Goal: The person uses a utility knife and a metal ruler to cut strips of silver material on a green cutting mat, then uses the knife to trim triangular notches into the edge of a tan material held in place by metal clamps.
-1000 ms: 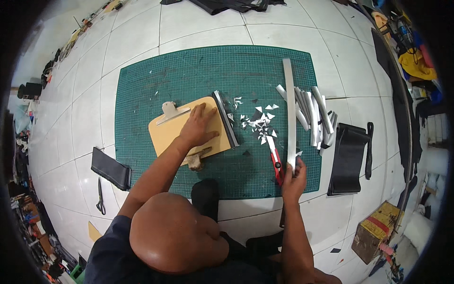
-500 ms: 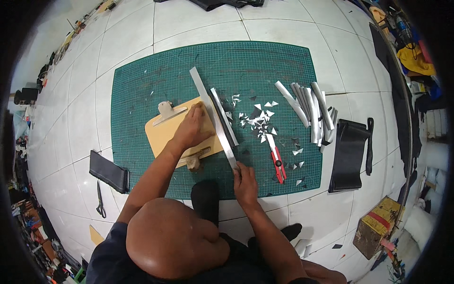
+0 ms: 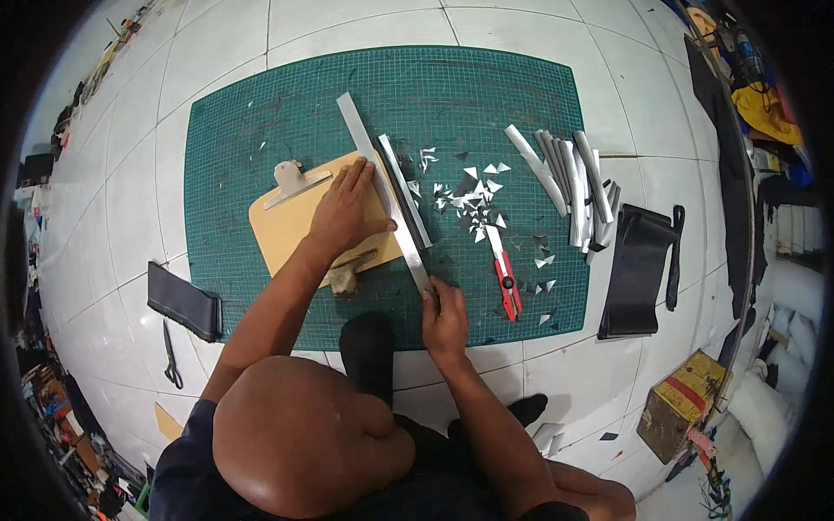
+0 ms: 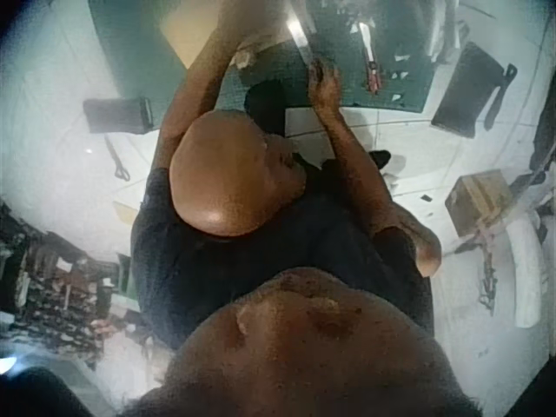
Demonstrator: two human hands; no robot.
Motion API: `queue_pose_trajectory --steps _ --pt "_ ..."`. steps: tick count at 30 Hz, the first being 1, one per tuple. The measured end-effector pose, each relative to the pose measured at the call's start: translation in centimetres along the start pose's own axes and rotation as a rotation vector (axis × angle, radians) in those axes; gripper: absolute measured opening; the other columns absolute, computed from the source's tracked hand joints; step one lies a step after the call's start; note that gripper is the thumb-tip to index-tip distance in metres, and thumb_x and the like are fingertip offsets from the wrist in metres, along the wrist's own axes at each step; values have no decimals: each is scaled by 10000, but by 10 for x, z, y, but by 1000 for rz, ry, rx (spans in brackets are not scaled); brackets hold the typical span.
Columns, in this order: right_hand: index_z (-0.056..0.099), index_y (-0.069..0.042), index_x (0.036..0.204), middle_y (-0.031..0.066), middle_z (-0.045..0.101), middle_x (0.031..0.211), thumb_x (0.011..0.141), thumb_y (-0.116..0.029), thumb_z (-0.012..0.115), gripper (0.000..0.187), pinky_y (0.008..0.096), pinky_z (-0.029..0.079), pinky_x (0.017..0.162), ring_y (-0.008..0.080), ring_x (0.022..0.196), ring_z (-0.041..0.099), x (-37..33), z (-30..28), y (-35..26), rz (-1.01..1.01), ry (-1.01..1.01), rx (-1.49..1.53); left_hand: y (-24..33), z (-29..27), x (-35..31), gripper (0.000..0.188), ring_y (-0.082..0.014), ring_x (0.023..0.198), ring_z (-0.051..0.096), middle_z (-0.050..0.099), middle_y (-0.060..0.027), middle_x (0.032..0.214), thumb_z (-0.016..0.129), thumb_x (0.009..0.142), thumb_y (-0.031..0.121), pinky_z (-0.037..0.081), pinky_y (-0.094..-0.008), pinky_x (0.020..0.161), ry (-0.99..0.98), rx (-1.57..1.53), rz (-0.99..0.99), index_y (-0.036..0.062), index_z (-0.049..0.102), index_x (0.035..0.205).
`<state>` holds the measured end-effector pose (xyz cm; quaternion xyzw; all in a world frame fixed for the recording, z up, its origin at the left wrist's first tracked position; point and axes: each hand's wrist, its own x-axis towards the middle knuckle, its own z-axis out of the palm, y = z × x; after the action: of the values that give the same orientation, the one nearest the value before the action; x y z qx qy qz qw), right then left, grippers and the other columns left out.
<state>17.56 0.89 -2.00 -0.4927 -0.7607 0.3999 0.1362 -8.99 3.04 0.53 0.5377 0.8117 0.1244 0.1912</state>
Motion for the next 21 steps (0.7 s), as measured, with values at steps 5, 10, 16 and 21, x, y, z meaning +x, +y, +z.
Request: queue_pose_trajectory --steps 5,10,16,21 --pt "604 -16 1232 164 590 1083 976 -177 604 302 365 534 800 279 927 645 -1 4 6 -40 50 36 -1 1 3 1141 -393 1413 334 308 -192 1554 851 636 511 356 -420 1149 -32 37 -2 24 290 1502" --pt "618 -40 1228 154 595 1066 980 -215 599 304 361 537 773 279 903 646 0 5 5 -27 44 62 1 -1 5 1135 -388 1413 337 298 -184 1563 846 640 513 359 -423 1147 -60 43 -16 37 287 1506" --pt "623 -42 1223 146 598 1061 977 -208 601 298 348 537 758 277 921 647 1 4 4 -21 57 0 4 -2 7 1093 -405 1369 392 350 -212 1523 860 636 487 379 -392 1130 -20 93 25 -14 344 1458" --pt "623 -42 1218 138 606 1060 972 -210 606 298 359 540 758 279 916 652 1 7 7 -66 84 1 1 -1 8 1079 -395 1390 370 329 -196 1543 868 639 464 359 -426 1148 -36 36 -1 29 342 1475"
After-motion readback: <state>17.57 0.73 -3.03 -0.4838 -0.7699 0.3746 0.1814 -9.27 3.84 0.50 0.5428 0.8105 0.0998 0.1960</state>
